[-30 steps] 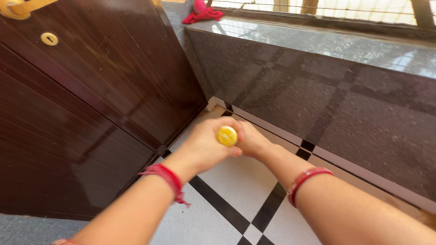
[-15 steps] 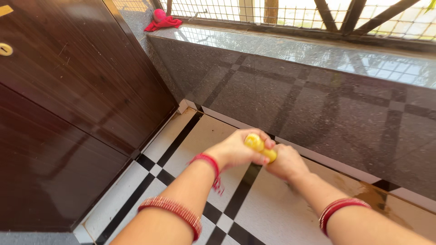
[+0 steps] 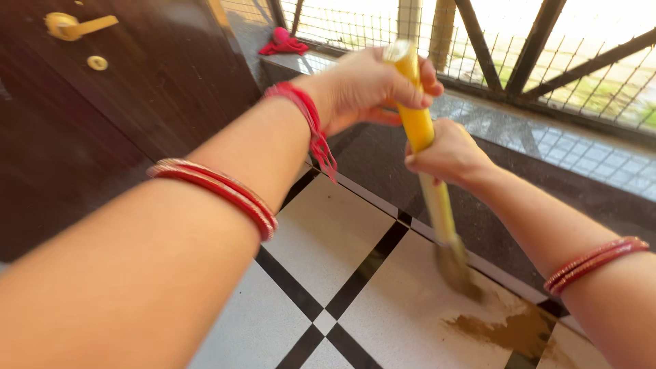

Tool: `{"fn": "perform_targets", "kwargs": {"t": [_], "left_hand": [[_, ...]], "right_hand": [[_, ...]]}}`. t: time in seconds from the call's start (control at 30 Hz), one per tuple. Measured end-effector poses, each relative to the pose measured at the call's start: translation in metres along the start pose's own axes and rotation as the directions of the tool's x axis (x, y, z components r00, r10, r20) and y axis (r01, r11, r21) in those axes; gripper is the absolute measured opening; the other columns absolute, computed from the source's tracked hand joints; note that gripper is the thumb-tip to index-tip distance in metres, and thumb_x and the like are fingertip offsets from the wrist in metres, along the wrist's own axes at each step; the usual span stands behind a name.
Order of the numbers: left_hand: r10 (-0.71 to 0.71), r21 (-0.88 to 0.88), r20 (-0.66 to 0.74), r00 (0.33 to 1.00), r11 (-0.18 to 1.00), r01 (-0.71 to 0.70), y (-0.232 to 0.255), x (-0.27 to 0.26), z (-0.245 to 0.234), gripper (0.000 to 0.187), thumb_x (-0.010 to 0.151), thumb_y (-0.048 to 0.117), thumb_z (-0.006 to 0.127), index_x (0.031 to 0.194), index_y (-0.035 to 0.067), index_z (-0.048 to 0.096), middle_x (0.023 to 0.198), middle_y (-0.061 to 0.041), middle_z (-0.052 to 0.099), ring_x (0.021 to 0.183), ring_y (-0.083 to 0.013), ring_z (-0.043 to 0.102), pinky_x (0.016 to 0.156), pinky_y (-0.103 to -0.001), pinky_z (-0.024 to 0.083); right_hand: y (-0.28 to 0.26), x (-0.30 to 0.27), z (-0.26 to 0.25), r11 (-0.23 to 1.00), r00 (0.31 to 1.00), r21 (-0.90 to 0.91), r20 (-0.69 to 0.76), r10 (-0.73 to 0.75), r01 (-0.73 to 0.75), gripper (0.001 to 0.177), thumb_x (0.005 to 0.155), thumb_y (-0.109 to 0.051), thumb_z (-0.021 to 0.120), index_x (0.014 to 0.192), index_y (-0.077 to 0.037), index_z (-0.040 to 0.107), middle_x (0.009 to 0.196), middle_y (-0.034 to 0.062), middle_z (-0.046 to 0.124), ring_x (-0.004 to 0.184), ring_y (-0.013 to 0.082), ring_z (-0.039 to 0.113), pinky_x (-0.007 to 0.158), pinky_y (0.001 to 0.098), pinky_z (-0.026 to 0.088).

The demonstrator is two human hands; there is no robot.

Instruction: The person sweeps a tiled floor with a yellow-handled broom, moving from a corner near a wooden door along a hallway. The person uses both hands to push the broom back and forth, gathering dust and debris across the black and white checkered tiles.

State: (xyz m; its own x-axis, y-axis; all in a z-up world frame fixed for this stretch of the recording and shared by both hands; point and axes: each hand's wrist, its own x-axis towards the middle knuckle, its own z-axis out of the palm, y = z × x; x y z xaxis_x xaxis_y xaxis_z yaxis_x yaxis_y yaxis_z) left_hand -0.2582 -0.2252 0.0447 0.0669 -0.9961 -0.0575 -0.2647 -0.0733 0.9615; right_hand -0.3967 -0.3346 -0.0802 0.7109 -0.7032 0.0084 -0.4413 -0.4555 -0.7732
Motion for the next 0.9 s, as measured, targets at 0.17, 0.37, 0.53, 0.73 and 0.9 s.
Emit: {"fn": "perform_targets", "kwargs": {"t": [0.17,0.37,0.53,0.73,0.9], "left_hand": [[0.117,0.278,-0.152,0.982,0.958,-0.071,-0.005,0.016,0.019,0.029,0.068,0.008,0.085,0.096,0.010,0.074,0.099,-0.005,0.078,0.094,-0.0166,0.074,0.085,-0.038,0.061],[0.263,0.247,-0.390,0.882,0.953,-0.175,-0.112,0.040,0.107,0.043,0.066,0.014,0.087,0.107,0.011,0.073,0.102,-0.008,0.079,0.095,-0.0223,0.075,0.088,-0.037,0.061],[-0.073,0.251,-0.581,0.810,0.931,0.264,-0.143,0.034,0.195,0.052,0.065,0.020,0.089,0.114,0.018,0.073,0.111,-0.011,0.077,0.107,-0.0279,0.073,0.094,-0.038,0.056],[-0.255,0.181,-0.450,0.856,0.912,0.367,-0.159,0.023,0.248,0.048,0.063,0.021,0.091,0.109,0.020,0.077,0.112,-0.008,0.077,0.105,-0.0245,0.073,0.093,-0.036,0.056],[-0.340,0.038,-0.409,0.847,0.921,0.388,-0.165,0.034,0.271,0.043,0.064,0.015,0.090,0.105,0.019,0.078,0.109,-0.005,0.078,0.104,-0.0190,0.073,0.094,-0.034,0.055]], "right_hand": [[0.006,0.016,-0.016,0.956,0.966,0.185,0.079,-0.246,0.228,0.032,0.078,-0.021,0.082,0.104,-0.006,0.071,0.096,0.0082,0.076,0.087,0.0197,0.074,0.078,0.0351,0.061],[0.137,0.072,0.042,0.693,0.727,0.304,0.003,-0.686,0.653,0.049,0.079,-0.017,0.081,0.124,-0.011,0.061,0.120,0.0045,0.067,0.114,0.0189,0.064,0.102,0.0356,0.050],[0.238,0.048,0.059,0.840,0.817,0.110,0.192,-0.543,0.532,0.047,0.078,-0.020,0.080,0.120,-0.010,0.062,0.112,0.0078,0.069,0.109,0.0214,0.066,0.096,0.0355,0.052],[0.249,-0.034,0.019,0.763,0.860,-0.489,0.481,-0.168,0.423,0.046,0.070,-0.044,0.083,0.107,-0.018,0.073,0.104,0.0071,0.076,0.101,0.0275,0.072,0.090,0.0377,0.058],[0.219,-0.076,-0.020,0.835,0.870,-0.547,0.438,0.229,0.056,0.056,0.073,-0.034,0.076,0.124,-0.018,0.060,0.096,0.0123,0.079,0.087,0.0294,0.077,0.081,0.0383,0.065]]}}
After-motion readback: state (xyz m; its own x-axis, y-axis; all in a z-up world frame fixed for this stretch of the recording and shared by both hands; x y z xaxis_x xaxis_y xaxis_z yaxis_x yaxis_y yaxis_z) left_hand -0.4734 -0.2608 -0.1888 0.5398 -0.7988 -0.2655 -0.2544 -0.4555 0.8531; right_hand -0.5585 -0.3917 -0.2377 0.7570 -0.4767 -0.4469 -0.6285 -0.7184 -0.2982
